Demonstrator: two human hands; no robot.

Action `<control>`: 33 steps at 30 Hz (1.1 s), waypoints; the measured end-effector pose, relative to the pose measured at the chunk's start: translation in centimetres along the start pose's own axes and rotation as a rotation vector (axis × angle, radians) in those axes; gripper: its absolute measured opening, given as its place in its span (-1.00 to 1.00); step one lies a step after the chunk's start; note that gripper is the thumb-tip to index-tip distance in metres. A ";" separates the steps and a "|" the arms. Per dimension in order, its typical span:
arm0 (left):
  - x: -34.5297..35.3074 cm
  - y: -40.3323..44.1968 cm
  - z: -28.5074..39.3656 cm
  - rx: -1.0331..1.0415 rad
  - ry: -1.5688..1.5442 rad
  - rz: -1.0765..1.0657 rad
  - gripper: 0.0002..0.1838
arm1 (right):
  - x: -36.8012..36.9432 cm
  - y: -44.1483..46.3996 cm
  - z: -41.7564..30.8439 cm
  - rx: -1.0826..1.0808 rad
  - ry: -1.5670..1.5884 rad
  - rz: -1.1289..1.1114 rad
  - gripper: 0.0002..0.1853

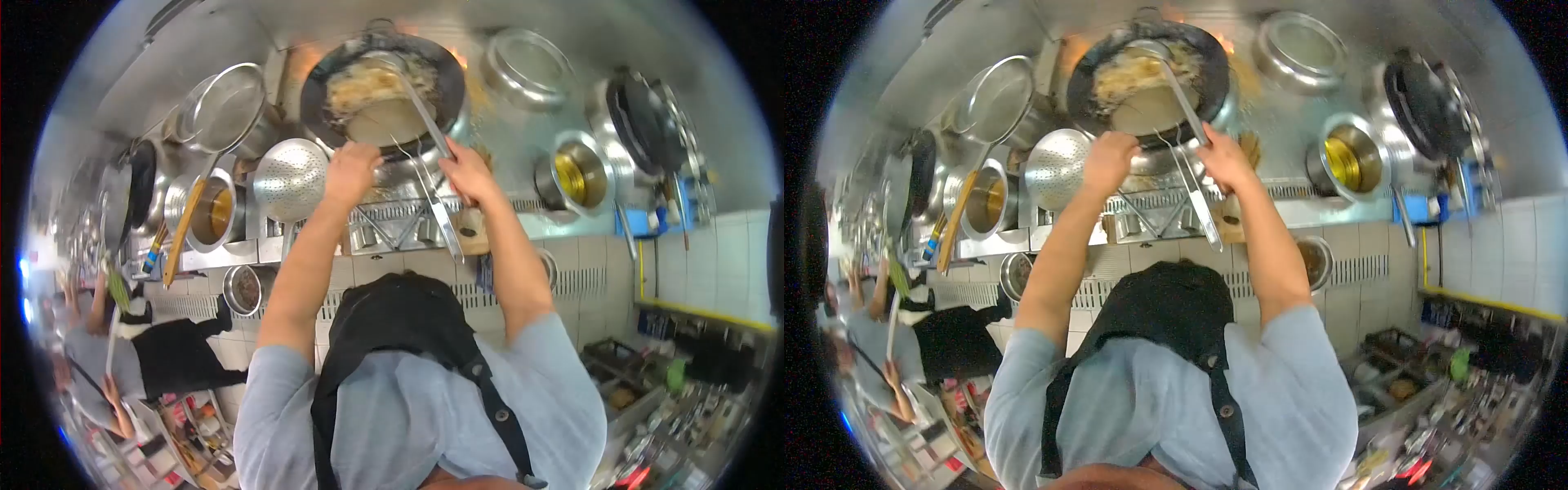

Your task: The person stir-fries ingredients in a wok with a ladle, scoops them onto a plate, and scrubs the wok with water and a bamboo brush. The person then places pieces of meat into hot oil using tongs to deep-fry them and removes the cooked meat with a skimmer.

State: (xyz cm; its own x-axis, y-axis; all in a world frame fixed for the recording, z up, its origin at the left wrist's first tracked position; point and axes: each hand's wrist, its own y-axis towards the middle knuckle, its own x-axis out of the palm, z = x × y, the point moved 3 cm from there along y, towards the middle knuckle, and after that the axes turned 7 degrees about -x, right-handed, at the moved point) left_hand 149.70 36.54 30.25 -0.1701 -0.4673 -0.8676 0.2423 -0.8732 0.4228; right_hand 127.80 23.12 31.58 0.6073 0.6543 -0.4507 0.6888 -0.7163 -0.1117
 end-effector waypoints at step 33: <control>-32.9 9.2 32.1 1.547 -1.665 0.343 -0.32 | 27.6 -52.4 19.9 1.010 0.110 1.038 -0.62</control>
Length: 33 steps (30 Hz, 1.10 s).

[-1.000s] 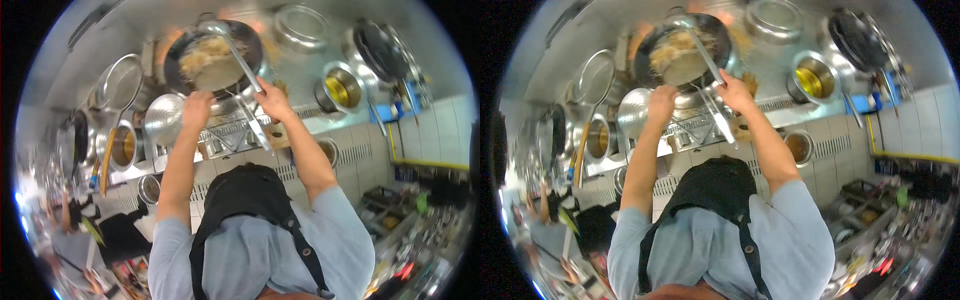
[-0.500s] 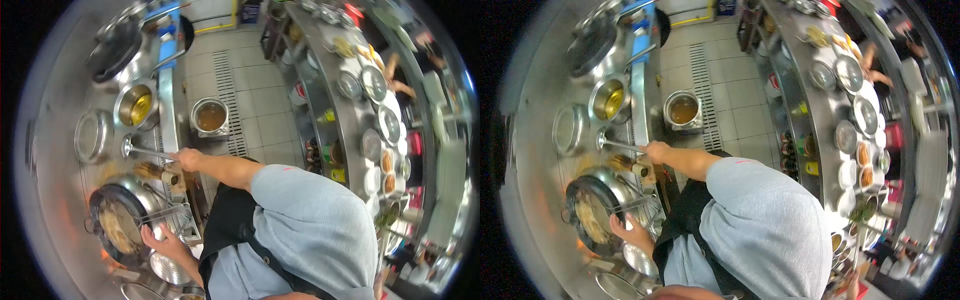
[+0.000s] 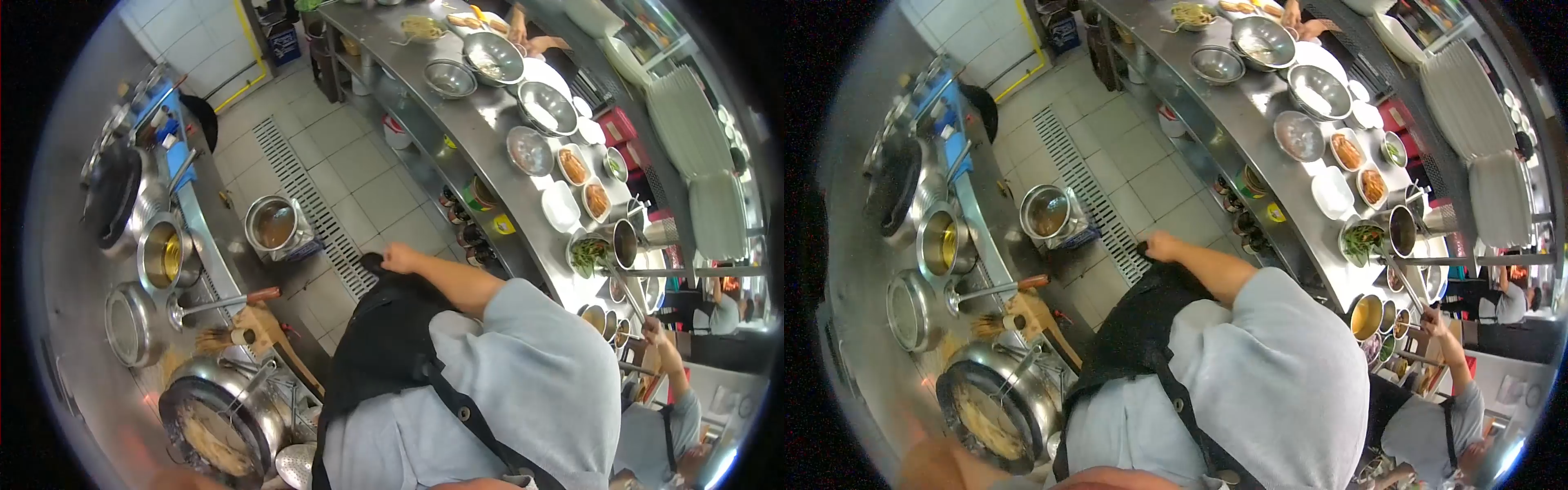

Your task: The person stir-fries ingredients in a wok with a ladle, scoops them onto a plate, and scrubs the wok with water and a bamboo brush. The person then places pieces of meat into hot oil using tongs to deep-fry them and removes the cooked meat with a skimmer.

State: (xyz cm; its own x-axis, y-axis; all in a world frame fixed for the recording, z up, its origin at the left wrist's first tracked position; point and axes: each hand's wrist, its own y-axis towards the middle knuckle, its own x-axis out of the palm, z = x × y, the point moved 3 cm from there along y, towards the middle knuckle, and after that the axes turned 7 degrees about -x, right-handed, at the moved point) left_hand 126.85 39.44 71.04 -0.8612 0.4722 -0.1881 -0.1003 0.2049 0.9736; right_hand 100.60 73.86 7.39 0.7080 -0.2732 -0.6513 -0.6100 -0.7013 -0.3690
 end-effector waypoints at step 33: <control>49.8 -37.2 -29.1 -1.975 -0.535 0.209 -0.64 | -35.4 37.6 5.0 0.070 0.391 -0.355 -0.64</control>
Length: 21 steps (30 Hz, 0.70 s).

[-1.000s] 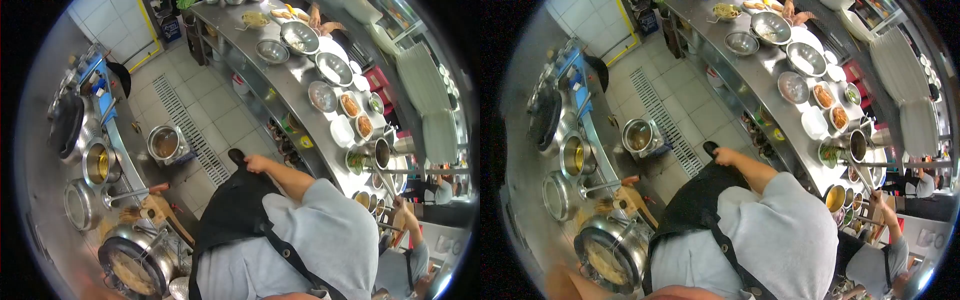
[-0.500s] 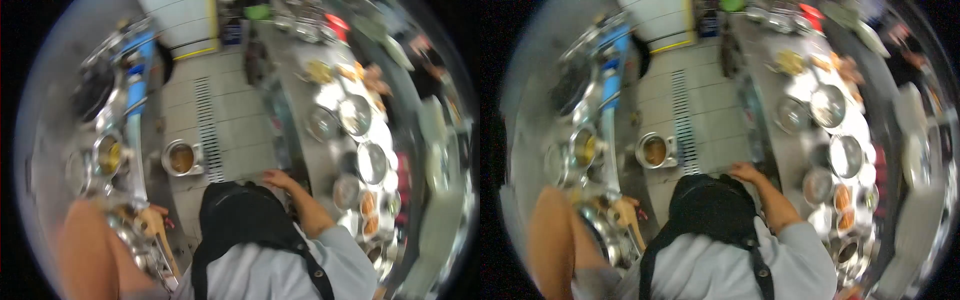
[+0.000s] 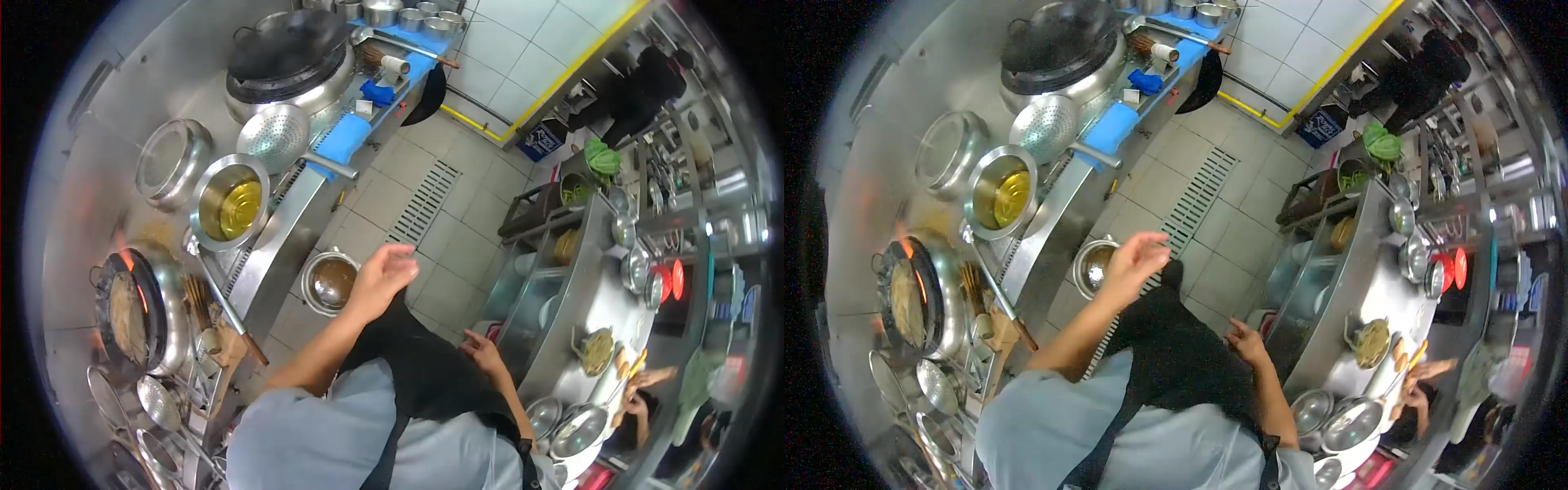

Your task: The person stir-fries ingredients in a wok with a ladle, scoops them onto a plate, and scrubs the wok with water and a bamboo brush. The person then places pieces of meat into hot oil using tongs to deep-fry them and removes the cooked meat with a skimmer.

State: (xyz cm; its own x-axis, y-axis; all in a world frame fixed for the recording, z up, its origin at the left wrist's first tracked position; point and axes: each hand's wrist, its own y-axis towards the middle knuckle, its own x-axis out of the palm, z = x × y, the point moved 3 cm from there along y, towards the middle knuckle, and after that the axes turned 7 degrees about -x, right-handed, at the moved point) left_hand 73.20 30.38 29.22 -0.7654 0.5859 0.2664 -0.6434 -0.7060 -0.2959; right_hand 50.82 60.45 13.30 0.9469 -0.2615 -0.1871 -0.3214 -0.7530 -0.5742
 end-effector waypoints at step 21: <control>-9.4 38.7 7.8 -0.052 0.556 0.836 -0.63 | -18.0 58.0 -44.9 -0.721 -0.479 0.098 -0.52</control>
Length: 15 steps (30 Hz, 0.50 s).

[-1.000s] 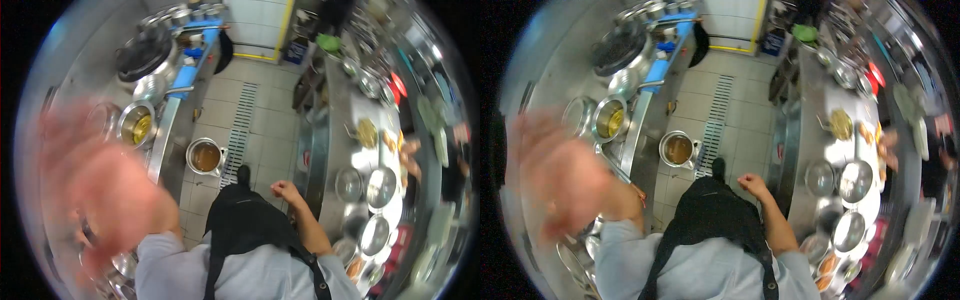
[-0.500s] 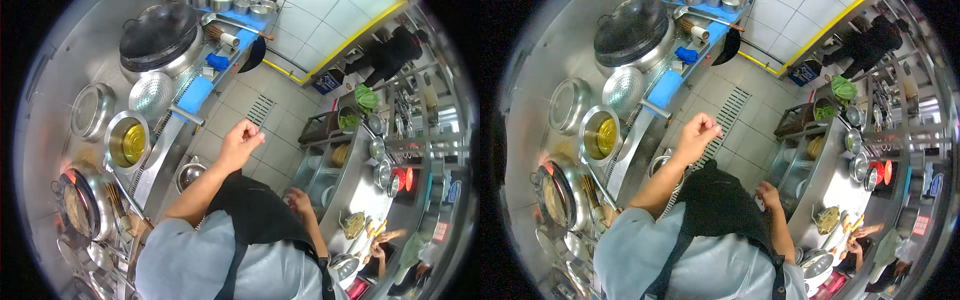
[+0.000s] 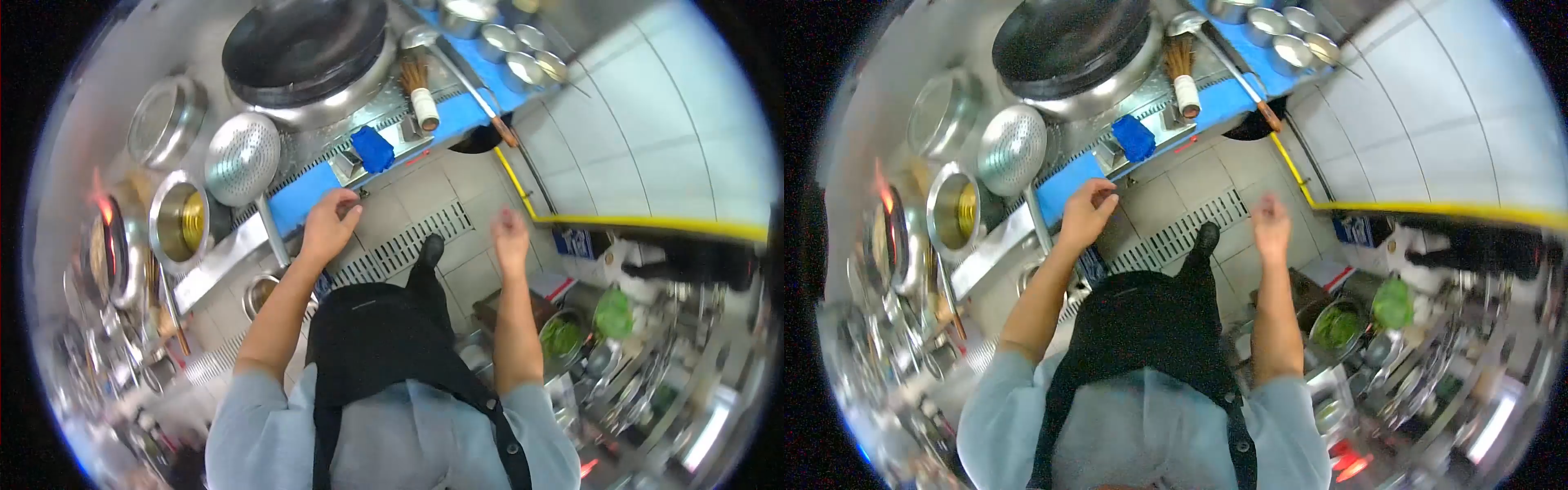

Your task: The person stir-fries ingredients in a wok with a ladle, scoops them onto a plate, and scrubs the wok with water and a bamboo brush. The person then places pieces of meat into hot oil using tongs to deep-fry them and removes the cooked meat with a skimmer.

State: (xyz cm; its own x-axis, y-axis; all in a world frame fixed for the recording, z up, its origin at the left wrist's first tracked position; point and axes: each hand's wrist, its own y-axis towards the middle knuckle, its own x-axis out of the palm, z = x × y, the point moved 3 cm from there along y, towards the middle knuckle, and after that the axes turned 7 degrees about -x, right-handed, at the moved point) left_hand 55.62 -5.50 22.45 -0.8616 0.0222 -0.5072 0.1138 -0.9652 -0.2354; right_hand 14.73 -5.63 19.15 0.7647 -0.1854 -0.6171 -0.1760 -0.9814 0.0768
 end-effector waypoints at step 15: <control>30.2 17.5 -5.8 -0.290 0.724 -0.193 -0.26 | 2.3 26.5 1.1 -0.072 -0.198 -0.562 -0.82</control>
State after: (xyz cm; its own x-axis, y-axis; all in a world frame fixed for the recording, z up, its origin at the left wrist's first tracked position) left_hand 34.43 -20.25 -1.82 -0.3560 0.4408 -0.8240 0.2053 -0.8233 -0.5291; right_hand 11.14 -32.01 18.91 0.5972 0.3693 -0.7121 0.2698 -0.9285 -0.2552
